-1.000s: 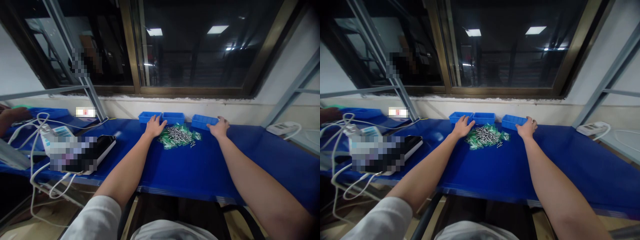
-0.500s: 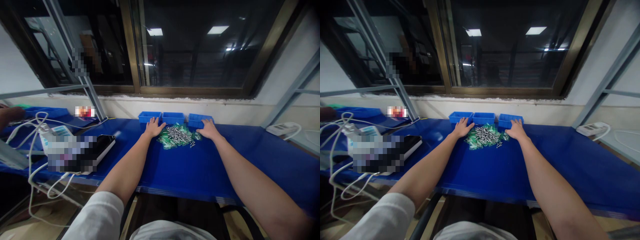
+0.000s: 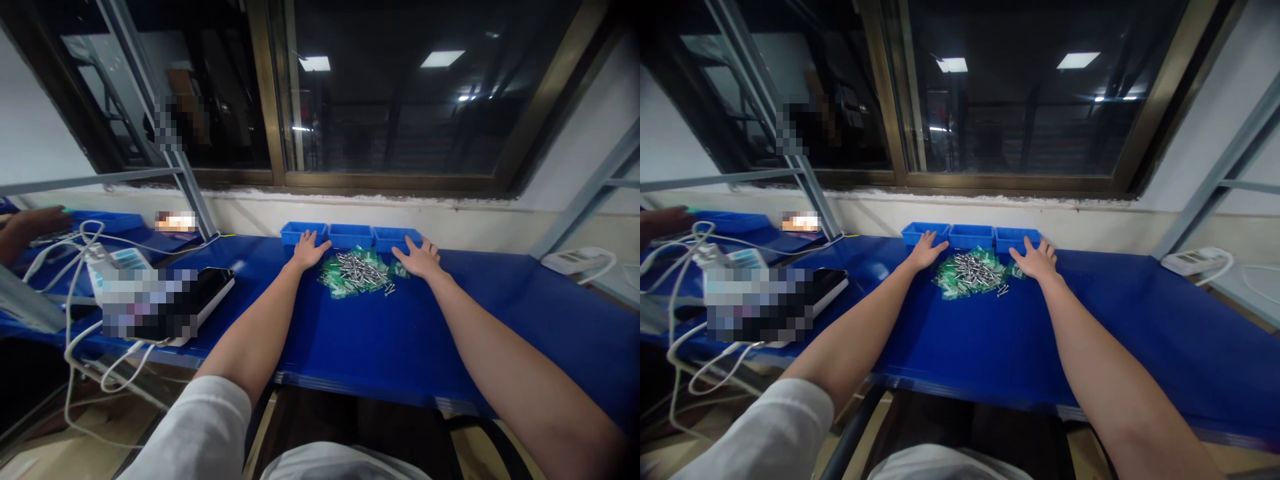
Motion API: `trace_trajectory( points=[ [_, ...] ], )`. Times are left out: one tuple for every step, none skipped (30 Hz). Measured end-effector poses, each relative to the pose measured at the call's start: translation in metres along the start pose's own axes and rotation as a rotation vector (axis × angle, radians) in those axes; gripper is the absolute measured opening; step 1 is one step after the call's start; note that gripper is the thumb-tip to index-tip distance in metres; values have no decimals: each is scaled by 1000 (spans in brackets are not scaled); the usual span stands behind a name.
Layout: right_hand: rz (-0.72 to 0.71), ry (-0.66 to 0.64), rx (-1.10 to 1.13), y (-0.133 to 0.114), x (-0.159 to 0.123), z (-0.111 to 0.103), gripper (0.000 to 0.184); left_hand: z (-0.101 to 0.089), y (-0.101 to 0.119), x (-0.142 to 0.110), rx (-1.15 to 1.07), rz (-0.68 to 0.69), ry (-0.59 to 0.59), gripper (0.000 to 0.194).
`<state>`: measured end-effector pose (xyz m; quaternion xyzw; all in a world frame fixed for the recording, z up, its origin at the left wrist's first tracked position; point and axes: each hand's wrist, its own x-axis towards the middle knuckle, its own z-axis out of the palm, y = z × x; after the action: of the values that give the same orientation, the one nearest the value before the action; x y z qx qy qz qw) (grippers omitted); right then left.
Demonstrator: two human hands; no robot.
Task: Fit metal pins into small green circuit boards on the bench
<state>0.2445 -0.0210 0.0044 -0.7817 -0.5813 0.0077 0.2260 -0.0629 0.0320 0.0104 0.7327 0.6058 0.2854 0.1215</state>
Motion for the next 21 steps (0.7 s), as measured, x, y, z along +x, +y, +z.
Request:
trace_trajectory(
  points=[
    [-8,-17,6,0,1,1,83,0,0,0,-9,0,-8,81],
    [-19,-31,13,0,2,2,85,-1,-1,1,-14,-1,-17,81],
    [-33,-44,22,1,3,4,87,-1,-1,1,-16,-3,-23,81],
    [-48,-56,33,1,4,5,90,-1,-1,1,-16,-3,-28,80],
    [-61,-65,47,2,6,7,92,-1,-2,1,-16,-3,-30,80],
    [-73,-75,62,3,7,9,94,-1,-2,2,-19,-4,-31,79],
    [-84,-84,78,4,8,10,96,-1,-3,2,-26,-5,-31,79],
    [-91,-92,92,5,8,11,97,-1,-4,2,-37,-6,-31,78],
    [-94,-94,100,5,8,12,98,-1,-5,3,-48,-6,-32,79],
    [-92,-89,103,6,8,13,98,-1,-6,3,-57,-5,-33,79],
    [-86,-77,102,6,8,13,98,-1,-6,3,-62,-3,-32,79],
    [-75,-59,99,6,7,14,97,-1,-7,3,-64,0,-31,79],
    [-63,-40,99,7,7,14,97,-1,-7,4,-63,3,-31,79],
    [-51,-26,104,7,6,14,96,-1,-7,4,-59,5,-31,78],
    [-41,-18,111,7,6,14,95,-1,-7,4,-52,6,-31,78],
    [-35,-16,119,7,5,14,94,-1,-7,4,-43,9,-31,78],
    [-34,-13,128,7,5,13,94,-1,-6,3,-29,12,-28,78],
    [-38,-4,136,7,4,12,93,-1,-6,3,-12,14,-19,77],
    [-42,14,143,7,3,11,92,-1,-5,3,10,14,-5,77],
    [-45,39,147,6,2,10,91,-1,-4,2,33,10,14,77],
    [-47,65,151,6,1,8,90,-1,-3,0,53,8,37,78]
  ],
)
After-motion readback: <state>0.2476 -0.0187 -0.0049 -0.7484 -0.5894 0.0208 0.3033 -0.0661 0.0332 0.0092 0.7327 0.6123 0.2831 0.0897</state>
